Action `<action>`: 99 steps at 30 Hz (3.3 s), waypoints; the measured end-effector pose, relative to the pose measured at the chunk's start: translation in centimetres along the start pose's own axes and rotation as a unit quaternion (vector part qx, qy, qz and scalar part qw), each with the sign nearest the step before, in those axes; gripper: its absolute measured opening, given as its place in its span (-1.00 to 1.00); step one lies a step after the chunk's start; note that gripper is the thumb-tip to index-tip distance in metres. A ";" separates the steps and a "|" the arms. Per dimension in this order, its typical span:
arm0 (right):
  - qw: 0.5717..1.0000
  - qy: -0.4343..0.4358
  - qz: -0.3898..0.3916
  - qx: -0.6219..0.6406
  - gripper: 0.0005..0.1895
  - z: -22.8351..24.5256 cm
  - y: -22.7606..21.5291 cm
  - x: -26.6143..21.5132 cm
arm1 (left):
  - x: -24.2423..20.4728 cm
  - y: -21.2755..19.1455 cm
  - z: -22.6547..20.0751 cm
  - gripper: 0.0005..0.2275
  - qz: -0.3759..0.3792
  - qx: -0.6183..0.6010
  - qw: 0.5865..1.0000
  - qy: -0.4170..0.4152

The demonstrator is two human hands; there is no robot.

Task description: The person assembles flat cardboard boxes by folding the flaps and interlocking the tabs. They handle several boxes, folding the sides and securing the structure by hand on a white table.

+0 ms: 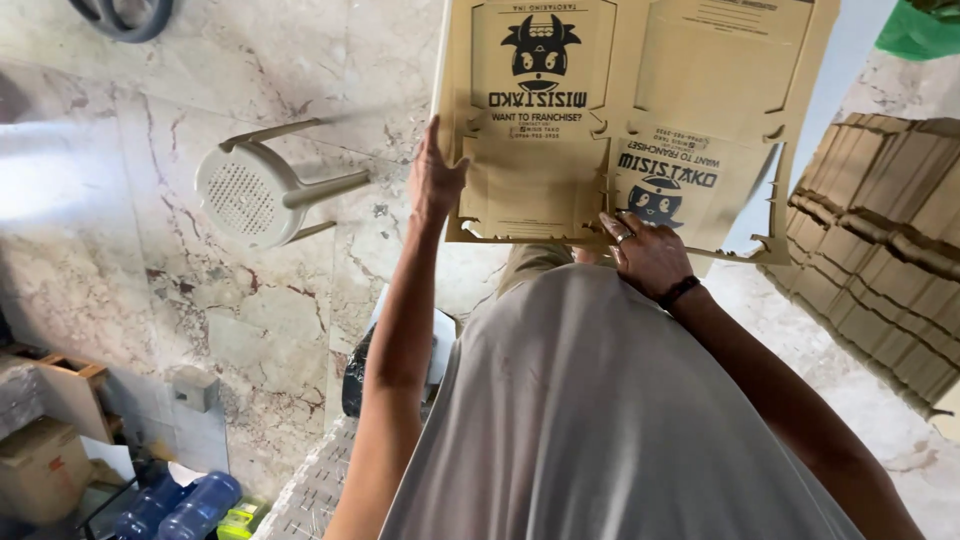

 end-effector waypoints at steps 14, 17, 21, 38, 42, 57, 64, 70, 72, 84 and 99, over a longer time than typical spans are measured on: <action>0.999 0.010 -0.015 0.029 -0.42 -3.0 0.5 -1.2 | 4.9 4.2 -0.3 -0.19 0.073 0.121 0.987 0.080; 0.980 0.174 -0.025 0.091 -0.49 -11.3 1.0 0.8 | 4.5 3.2 -2.5 -0.15 0.083 0.176 0.978 0.076; 0.902 0.358 -0.216 0.103 -0.40 -22.1 0.4 3.3 | 4.5 3.2 -2.5 -0.22 0.070 0.198 0.974 0.091; 0.930 0.355 -0.078 0.058 -0.11 -20.7 -3.5 7.4 | 5.4 5.1 -0.2 -0.20 0.034 0.204 0.972 0.110; 0.930 0.359 -0.075 0.005 0.04 -20.1 -3.5 7.8 | 5.5 5.4 0.1 -0.12 0.063 0.232 0.967 0.089; 0.929 0.367 0.039 0.001 -0.16 -21.0 -5.9 9.3 | 8.0 2.1 -2.0 -0.39 0.163 0.160 0.971 0.073; 0.934 0.345 0.037 0.078 -0.23 -21.6 -7.7 10.1 | 8.1 0.3 -4.0 -0.46 0.184 0.130 0.970 0.086; 0.913 0.384 0.124 0.049 -0.26 -21.4 -7.7 10.4 | 8.3 1.3 -2.2 -0.49 0.182 0.076 0.975 0.106; 0.909 0.395 0.131 0.007 -0.39 -23.0 -5.9 10.3 | 8.6 2.0 -1.1 -0.73 0.133 0.065 0.971 0.188; 0.881 0.453 0.123 0.060 -0.36 -24.7 -4.8 9.8 | 8.3 2.0 -4.0 -0.47 0.164 0.103 0.977 0.084; 0.913 0.374 0.163 0.012 -0.51 -25.7 -4.6 9.8 | 8.9 1.9 -5.5 -0.61 0.203 0.156 0.966 0.047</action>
Point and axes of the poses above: each hand's wrist, its own x-axis towards the middle knuckle, its own y-axis out of the palm, z = x × y, the point moved 2 cm from there along x, towards the middle knuckle, and after that the axes turned 14 degrees about y, right-handed, at the moved point
